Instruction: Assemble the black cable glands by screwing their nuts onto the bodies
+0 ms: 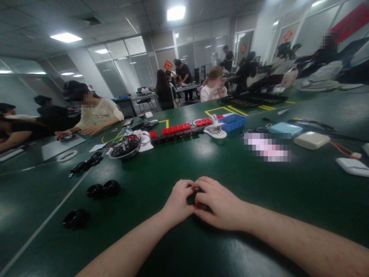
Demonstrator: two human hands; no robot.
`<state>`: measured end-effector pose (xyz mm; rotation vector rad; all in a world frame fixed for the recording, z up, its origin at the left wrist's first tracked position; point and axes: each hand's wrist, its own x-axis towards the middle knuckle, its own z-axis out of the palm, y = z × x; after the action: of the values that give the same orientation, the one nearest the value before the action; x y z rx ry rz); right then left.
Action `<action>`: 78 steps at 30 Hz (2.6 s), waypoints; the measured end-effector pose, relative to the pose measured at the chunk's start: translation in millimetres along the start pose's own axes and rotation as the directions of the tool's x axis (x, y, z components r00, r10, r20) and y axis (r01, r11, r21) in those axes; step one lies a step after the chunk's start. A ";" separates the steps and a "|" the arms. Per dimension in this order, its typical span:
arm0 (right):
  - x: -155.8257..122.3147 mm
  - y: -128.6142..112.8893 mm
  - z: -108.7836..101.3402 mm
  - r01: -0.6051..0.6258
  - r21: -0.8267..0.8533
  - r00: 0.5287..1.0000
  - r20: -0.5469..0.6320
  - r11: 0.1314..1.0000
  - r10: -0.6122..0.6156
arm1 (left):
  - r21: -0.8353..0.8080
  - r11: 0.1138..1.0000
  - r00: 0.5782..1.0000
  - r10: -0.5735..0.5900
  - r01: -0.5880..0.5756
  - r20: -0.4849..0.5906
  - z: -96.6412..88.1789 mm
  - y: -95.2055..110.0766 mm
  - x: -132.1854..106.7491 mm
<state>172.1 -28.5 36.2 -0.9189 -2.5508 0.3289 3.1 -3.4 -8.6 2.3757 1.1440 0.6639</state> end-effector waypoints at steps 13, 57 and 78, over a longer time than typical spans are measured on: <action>-1.6 4.6 7.5 -0.026 -0.022 0.999 -0.039 0.999 0.025 | 0.047 0.997 0.998 -0.057 0.058 -0.013 1.9 -4.0 0.2; 2.7 10.5 0.9 -0.271 -0.072 0.959 -0.109 0.960 0.263 | 0.082 0.996 0.999 0.018 -0.016 -0.034 1.5 -5.2 -2.0; 2.9 10.2 -1.2 -0.185 -0.097 0.982 -0.040 0.978 0.182 | 0.083 0.997 1.000 -0.002 0.004 -0.024 1.1 -3.8 -0.3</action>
<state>176.3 -18.8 34.5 -1.1922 -2.4783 0.2398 1.3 -1.6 -11.6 2.4401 1.2074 0.6575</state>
